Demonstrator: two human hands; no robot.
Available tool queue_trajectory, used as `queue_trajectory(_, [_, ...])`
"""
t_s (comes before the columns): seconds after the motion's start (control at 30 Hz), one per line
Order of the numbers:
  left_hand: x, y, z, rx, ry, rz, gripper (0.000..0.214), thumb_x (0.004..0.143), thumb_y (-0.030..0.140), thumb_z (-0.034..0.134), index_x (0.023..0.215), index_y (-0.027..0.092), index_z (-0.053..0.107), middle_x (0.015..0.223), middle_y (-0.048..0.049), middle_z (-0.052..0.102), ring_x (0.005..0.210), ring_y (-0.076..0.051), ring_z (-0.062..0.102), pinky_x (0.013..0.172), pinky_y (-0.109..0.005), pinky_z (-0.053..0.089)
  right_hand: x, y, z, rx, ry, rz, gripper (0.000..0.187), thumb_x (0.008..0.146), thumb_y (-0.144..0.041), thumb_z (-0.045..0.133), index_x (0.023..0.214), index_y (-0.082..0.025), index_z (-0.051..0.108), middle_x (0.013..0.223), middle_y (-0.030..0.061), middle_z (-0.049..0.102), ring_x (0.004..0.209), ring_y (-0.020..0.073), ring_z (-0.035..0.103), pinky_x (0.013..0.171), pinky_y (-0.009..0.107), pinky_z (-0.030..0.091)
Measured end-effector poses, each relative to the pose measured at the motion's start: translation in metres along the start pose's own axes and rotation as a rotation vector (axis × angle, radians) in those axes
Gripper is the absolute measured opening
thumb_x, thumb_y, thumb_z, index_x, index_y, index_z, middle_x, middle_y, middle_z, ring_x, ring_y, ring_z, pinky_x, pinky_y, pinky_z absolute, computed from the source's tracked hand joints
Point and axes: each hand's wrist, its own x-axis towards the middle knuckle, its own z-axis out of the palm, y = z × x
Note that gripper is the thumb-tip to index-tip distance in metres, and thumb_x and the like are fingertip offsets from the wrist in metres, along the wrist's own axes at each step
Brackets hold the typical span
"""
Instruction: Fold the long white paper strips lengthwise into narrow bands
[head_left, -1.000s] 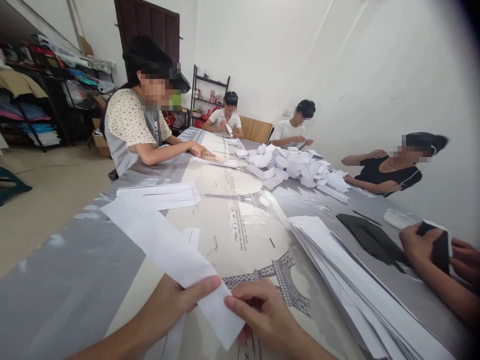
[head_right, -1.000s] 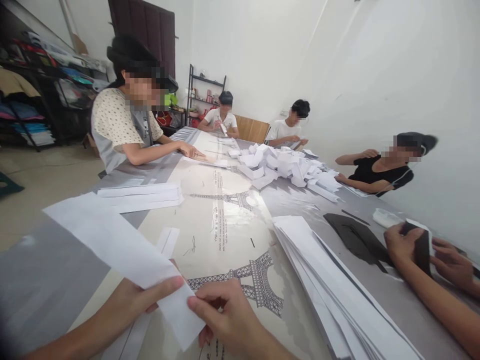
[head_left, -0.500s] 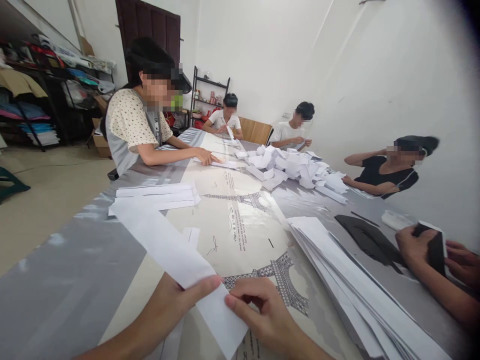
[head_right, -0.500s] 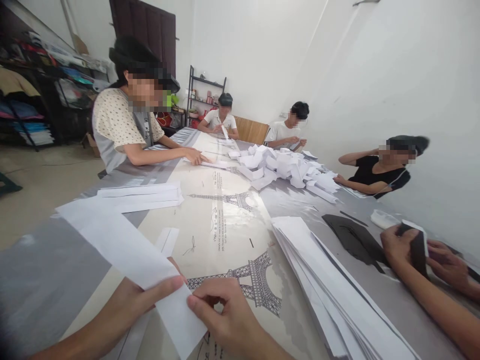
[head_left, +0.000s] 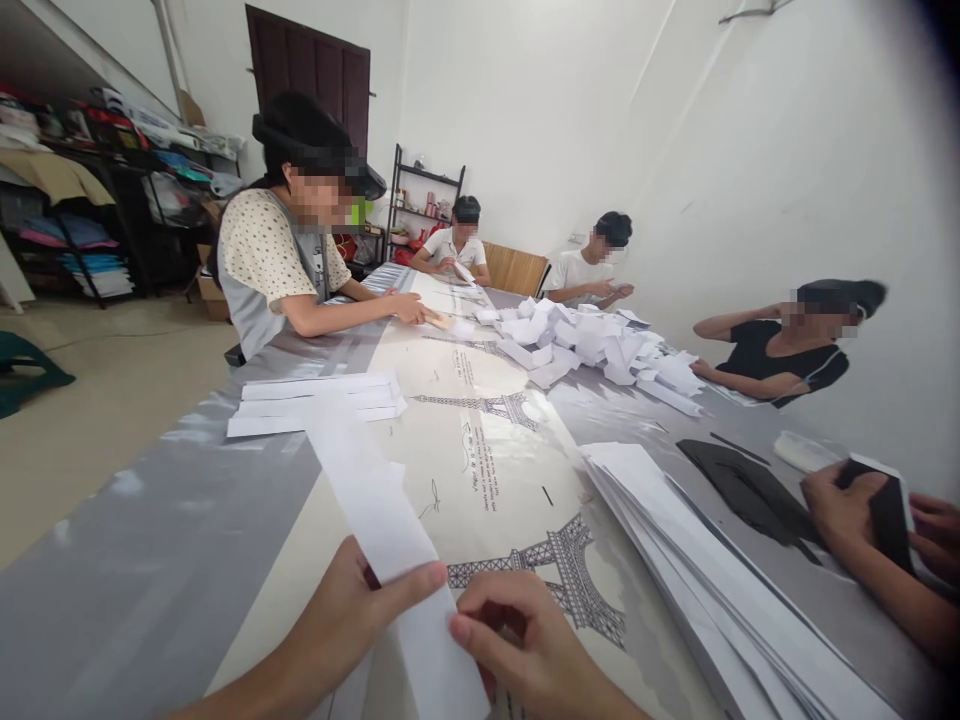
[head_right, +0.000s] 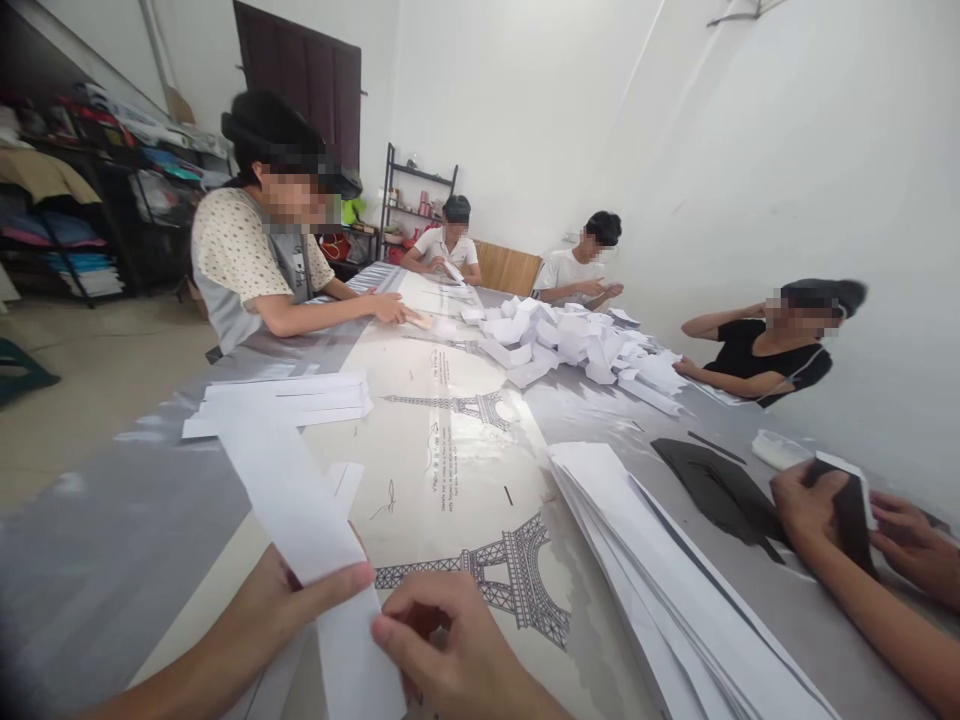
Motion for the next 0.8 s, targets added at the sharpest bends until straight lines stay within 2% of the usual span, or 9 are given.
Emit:
queue_trajectory(0.13, [0.001,0.001,-0.002,0.009,0.059,-0.005,0.043,0.076,0.056,0.078,0.072,0.018,0.060,0.071,-0.0004,0.060,0.072,-0.019,0.058,0.065,-0.027,0.046,-0.003,0.004,0.000,-0.076,-0.056,0.073,0.037,0.093,-0.044,0.064,0.068,-0.019,0.056,0.053,-0.0044,0.048,0.048,0.0096,0.050,0.046,0.020,0.035])
queue_trajectory(0.23, [0.001,-0.005,-0.003,0.013,-0.011,-0.020,0.045,0.075,0.059,0.078,0.073,0.017,0.061,0.073,-0.0013,0.061,0.074,-0.020,0.057,0.065,-0.028,0.046,-0.003,0.003,0.000,-0.116,-0.026,0.051,0.041,0.095,-0.045,0.062,0.063,-0.019,0.053,0.048,-0.0048,0.046,0.044,0.0091,0.049,0.045,0.020,0.033])
queue_trajectory(0.3, [0.002,-0.010,-0.003,0.045,-0.067,-0.036,0.045,0.075,0.060,0.078,0.075,0.017,0.063,0.074,-0.0019,0.061,0.074,-0.020,0.058,0.064,-0.028,0.046,-0.003,0.003,0.000,-0.067,-0.023,0.050,0.042,0.094,-0.047,0.062,0.064,-0.020,0.054,0.048,-0.0045,0.047,0.043,0.0094,0.049,0.043,0.020,0.034])
queue_trajectory(0.4, [0.003,-0.013,-0.004,0.108,-0.051,-0.017,0.046,0.077,0.061,0.075,0.072,0.017,0.061,0.070,-0.0006,0.058,0.070,-0.019,0.055,0.062,-0.028,0.043,-0.005,0.002,0.000,0.034,-0.090,0.114,0.038,0.094,-0.048,0.063,0.069,-0.020,0.059,0.052,-0.0031,0.053,0.045,0.0098,0.051,0.044,0.020,0.038])
queue_trajectory(0.47, [0.003,-0.012,-0.005,0.118,-0.063,0.016,0.048,0.080,0.062,0.072,0.069,0.017,0.059,0.067,0.0001,0.055,0.068,-0.018,0.053,0.061,-0.028,0.042,-0.006,0.003,-0.001,0.004,-0.135,0.137,0.037,0.095,-0.044,0.063,0.068,-0.019,0.062,0.053,-0.0021,0.056,0.046,0.0093,0.051,0.046,0.020,0.038])
queue_trajectory(0.6, [0.001,-0.010,-0.004,0.138,-0.183,0.055,0.044,0.084,0.061,0.069,0.078,0.017,0.067,0.075,-0.0020,0.063,0.073,-0.019,0.056,0.066,-0.029,0.045,-0.006,0.004,-0.001,-0.064,-0.105,0.100,0.042,0.097,-0.046,0.061,0.066,-0.018,0.065,0.048,-0.0022,0.054,0.040,0.0085,0.047,0.043,0.020,0.034])
queue_trajectory(0.73, [-0.006,-0.010,-0.002,0.246,-0.254,0.130,0.037,0.091,0.054,0.064,0.084,0.018,0.072,0.079,-0.0019,0.067,0.074,-0.017,0.056,0.067,-0.027,0.045,-0.006,0.004,-0.001,-0.012,-0.110,0.049,0.055,0.097,-0.055,0.058,0.055,-0.019,0.056,0.046,-0.0016,0.051,0.042,0.0095,0.047,0.043,0.022,0.033])
queue_trajectory(0.8, [-0.009,-0.006,-0.002,0.266,-0.353,0.163,0.032,0.092,0.049,0.065,0.088,0.019,0.075,0.085,-0.0025,0.069,0.076,-0.018,0.059,0.069,-0.027,0.046,-0.007,0.002,-0.002,0.050,-0.113,0.045,0.054,0.097,-0.056,0.058,0.057,-0.019,0.056,0.048,-0.0019,0.050,0.044,0.0099,0.047,0.045,0.023,0.033])
